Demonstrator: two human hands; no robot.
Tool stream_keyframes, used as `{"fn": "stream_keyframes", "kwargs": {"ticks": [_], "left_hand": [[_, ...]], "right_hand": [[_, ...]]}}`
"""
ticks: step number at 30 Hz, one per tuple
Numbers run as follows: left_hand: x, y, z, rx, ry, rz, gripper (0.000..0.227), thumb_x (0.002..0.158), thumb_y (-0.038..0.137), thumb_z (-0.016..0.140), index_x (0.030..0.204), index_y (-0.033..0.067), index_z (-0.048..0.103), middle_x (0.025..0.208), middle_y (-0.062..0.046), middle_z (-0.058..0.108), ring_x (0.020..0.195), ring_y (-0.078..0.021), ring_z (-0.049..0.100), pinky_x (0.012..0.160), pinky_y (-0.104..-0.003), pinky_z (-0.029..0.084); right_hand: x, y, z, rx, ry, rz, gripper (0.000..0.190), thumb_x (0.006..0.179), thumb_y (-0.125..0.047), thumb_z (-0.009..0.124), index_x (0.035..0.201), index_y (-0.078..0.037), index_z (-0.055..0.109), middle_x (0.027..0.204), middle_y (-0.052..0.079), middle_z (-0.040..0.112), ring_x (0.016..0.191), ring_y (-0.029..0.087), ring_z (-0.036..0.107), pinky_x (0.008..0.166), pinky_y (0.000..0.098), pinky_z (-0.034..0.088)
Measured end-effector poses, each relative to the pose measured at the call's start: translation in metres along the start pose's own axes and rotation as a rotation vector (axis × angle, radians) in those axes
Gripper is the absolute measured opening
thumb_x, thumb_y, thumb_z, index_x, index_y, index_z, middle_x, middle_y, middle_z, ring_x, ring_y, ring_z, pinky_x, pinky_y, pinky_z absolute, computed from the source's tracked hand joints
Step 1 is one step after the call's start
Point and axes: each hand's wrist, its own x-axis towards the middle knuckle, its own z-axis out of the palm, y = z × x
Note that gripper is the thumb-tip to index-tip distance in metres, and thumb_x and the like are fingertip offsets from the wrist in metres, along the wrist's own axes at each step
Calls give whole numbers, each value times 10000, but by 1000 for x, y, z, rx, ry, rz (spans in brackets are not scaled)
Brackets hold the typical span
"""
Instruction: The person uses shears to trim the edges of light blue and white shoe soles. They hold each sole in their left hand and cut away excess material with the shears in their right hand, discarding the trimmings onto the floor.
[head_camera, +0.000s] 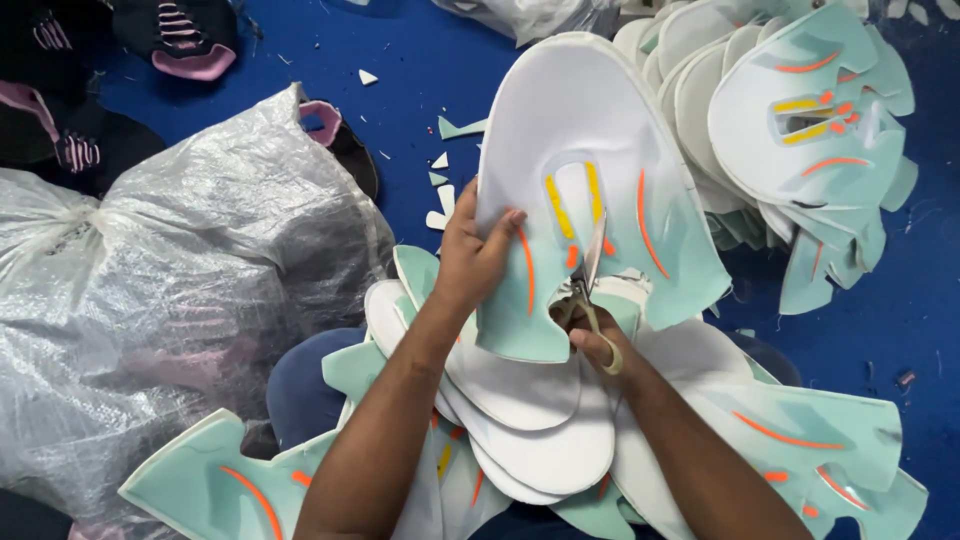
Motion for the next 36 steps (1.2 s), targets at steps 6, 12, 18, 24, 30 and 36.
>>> {"fn": "stream_keyframes", "kwargs": {"ticks": [6, 12, 18, 24, 30, 36], "left_hand": [[4, -12, -4, -33, -2, -3, 500, 1010, 118, 693, 1456, 15, 492, 1162, -55, 705, 1052, -103, 651, 925, -264, 551], [5, 2, -9, 4, -2, -9, 525, 994, 128, 704, 1460, 22, 487, 1148, -52, 711, 1039, -105, 659, 912, -267, 560], [2, 6, -11, 1, -30, 1, 530, 996, 130, 711, 1466, 23, 489, 1146, -53, 708, 1041, -106, 657, 922, -272, 562], [2, 10, -11, 9, -34, -23, 538, 990, 143, 715, 1464, 25, 489, 1123, -52, 708, 1019, -103, 658, 900, -273, 568], [-2, 5, -6, 55, 50, 79, 505, 1002, 140, 712, 1440, 0, 503, 1163, -62, 698, 1050, -108, 650, 919, -273, 560], [-1, 0, -7, 128, 108, 152, 433, 1016, 134, 715, 1385, -17, 547, 1152, -64, 689, 1041, -123, 647, 925, -278, 555]], "right_hand": [[1, 9, -7, 114, -30, 38, 591, 820, -508, 725, 1134, -13, 650, 956, 28, 613, 856, 141, 540, 749, 282, 433], [1, 11, -13, 51, -61, 33, 576, 845, -516, 743, 1086, 0, 654, 931, 32, 596, 822, 134, 509, 735, 284, 414], [-4, -22, 2, 162, -102, 106, 682, 710, -588, 767, 1094, -42, 627, 971, 28, 607, 832, 135, 522, 751, 278, 416], [-7, -18, 0, 263, -178, 149, 678, 719, -600, 782, 1062, -45, 594, 1010, 50, 597, 859, 167, 525, 777, 302, 410], [2, -25, 13, 144, -33, 115, 823, 704, -667, 746, 1210, -33, 608, 1039, 33, 607, 923, 147, 539, 810, 288, 416], [2, -5, 1, 44, -8, 59, 855, 785, -729, 720, 1208, 6, 609, 1062, 36, 594, 968, 137, 541, 849, 287, 435]]}}
